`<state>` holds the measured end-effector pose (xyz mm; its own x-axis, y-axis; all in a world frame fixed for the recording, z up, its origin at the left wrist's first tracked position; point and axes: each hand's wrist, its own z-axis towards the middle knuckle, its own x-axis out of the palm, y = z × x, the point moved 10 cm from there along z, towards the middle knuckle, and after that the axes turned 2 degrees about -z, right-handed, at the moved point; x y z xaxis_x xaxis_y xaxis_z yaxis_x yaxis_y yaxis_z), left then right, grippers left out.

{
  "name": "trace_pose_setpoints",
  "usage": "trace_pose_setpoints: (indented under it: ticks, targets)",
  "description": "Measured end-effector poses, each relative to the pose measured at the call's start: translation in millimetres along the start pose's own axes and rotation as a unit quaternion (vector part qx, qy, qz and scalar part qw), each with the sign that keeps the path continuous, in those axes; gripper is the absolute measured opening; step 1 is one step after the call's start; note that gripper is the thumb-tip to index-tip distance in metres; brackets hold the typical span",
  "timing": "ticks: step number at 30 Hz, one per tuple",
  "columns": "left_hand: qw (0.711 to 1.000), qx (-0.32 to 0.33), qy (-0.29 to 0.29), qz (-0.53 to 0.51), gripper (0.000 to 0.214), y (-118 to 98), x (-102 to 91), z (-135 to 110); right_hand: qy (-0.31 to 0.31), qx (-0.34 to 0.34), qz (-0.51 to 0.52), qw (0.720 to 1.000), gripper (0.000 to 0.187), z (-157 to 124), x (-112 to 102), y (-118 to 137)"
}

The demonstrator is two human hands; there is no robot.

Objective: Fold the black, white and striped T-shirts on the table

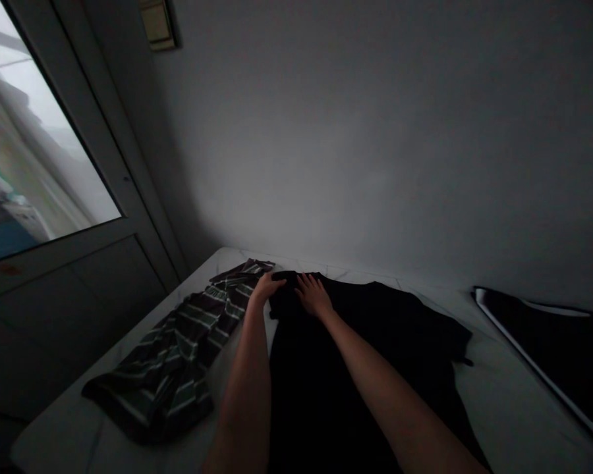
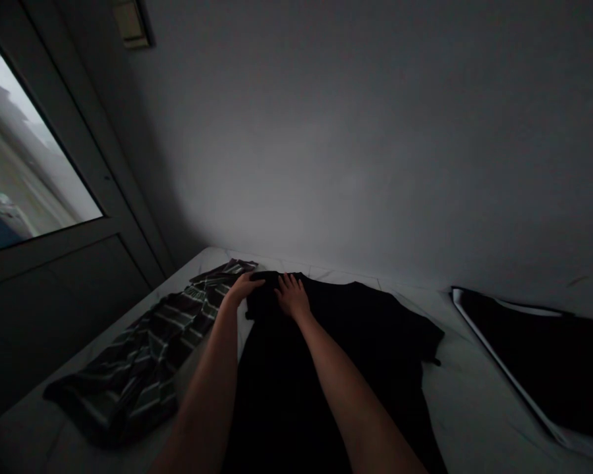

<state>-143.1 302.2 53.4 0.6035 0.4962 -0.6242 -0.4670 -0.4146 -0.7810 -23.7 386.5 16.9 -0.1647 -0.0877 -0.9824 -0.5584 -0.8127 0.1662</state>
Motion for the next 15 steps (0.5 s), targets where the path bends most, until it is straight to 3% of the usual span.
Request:
trace_pose_setpoints:
  ticks: [4,10,13,15]
  targets:
    - [0.999,-0.030,-0.035,0.015,0.020,1.2,-7.2,-3.2,0.002,0.004,0.000,1.000,0.057,-2.1,-2.1,-0.5]
    - [0.968,-0.089,-0.214,0.098,0.029,8.1,-53.1,-30.1,-0.005,0.001,0.007,1.000,0.057,-5.0,-6.3,2.5]
    - [0.945,-0.052,-0.269,0.177,0.030,-9.1,-63.2,-33.1,-0.001,0.004,0.009,1.000,0.057,-3.5,-7.8,2.7]
    - [0.951,0.016,-0.223,0.216,0.028,-25.1,-47.7,-22.3,0.006,0.010,0.013,1.000,0.058,-2.5,-8.8,4.0]
